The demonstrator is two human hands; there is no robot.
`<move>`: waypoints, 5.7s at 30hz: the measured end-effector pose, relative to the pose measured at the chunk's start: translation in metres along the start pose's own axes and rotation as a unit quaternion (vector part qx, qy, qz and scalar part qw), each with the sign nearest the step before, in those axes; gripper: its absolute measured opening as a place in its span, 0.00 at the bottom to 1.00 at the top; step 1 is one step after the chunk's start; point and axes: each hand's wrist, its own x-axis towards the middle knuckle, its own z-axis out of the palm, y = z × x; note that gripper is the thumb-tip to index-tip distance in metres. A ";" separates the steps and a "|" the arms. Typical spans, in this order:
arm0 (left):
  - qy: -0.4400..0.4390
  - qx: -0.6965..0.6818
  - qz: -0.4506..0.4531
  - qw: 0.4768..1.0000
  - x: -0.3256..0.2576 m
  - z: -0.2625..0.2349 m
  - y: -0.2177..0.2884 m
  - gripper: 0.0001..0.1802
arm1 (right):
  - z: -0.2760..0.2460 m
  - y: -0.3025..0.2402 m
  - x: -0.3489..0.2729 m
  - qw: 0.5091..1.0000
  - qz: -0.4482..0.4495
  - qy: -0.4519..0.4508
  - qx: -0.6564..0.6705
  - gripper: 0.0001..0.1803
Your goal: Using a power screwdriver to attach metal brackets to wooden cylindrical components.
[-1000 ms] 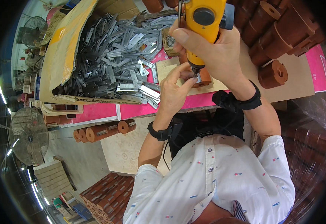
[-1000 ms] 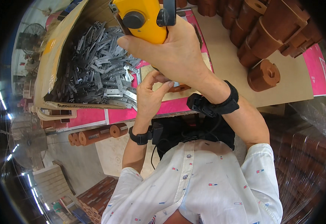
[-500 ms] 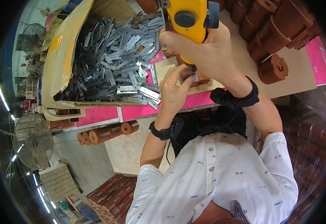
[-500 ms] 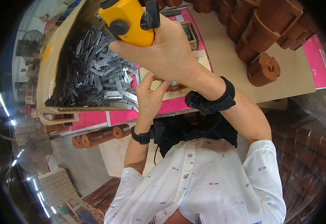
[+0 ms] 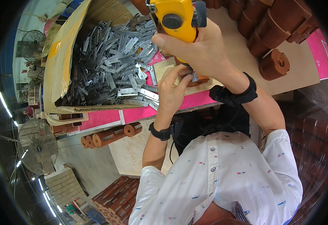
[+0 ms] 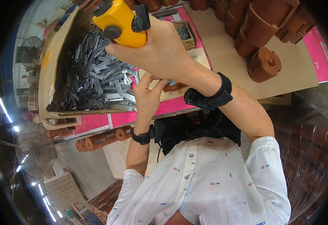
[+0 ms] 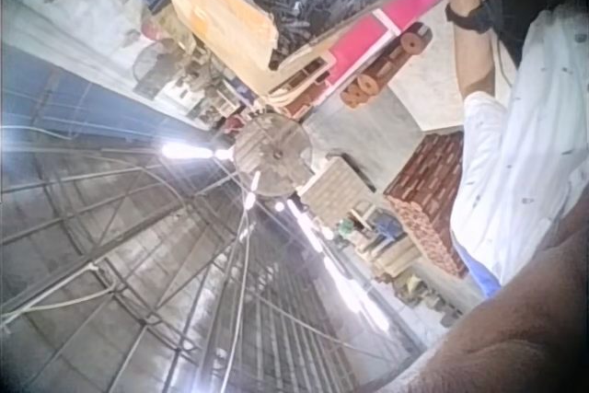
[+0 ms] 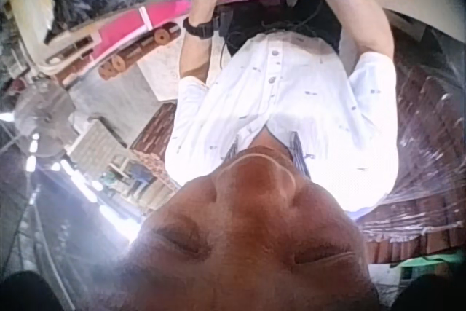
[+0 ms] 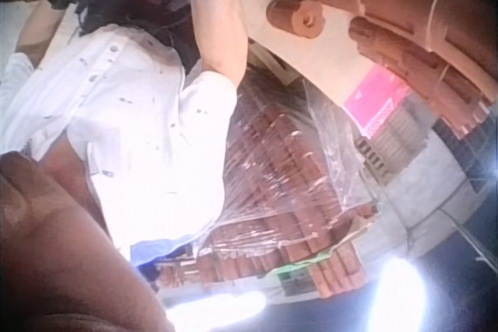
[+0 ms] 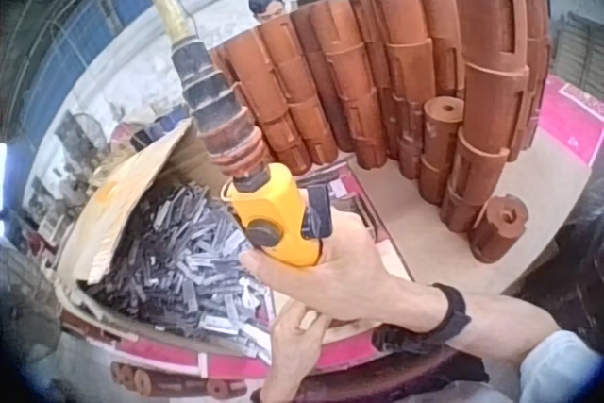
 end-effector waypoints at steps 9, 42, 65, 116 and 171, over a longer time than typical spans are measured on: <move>0.001 0.033 0.005 0.999 0.003 0.001 0.005 0.14 | 0.000 0.007 -0.001 0.998 -0.029 0.004 -0.048 0.22; -0.119 0.067 0.019 0.990 0.014 0.017 -0.023 0.42 | 0.008 0.013 -0.014 1.000 -0.003 -0.004 -0.025 0.24; -0.084 0.096 0.055 0.990 0.017 0.019 -0.025 0.46 | 0.000 0.013 -0.020 0.998 -0.026 -0.038 -0.050 0.22; -0.209 -0.028 -0.055 0.976 0.020 -0.023 -0.030 0.54 | -0.063 0.007 -0.033 0.989 0.144 -0.016 -0.014 0.19; -0.036 0.170 0.065 0.983 0.028 -0.009 0.007 0.20 | -0.063 0.015 -0.032 0.990 0.139 -0.009 0.000 0.17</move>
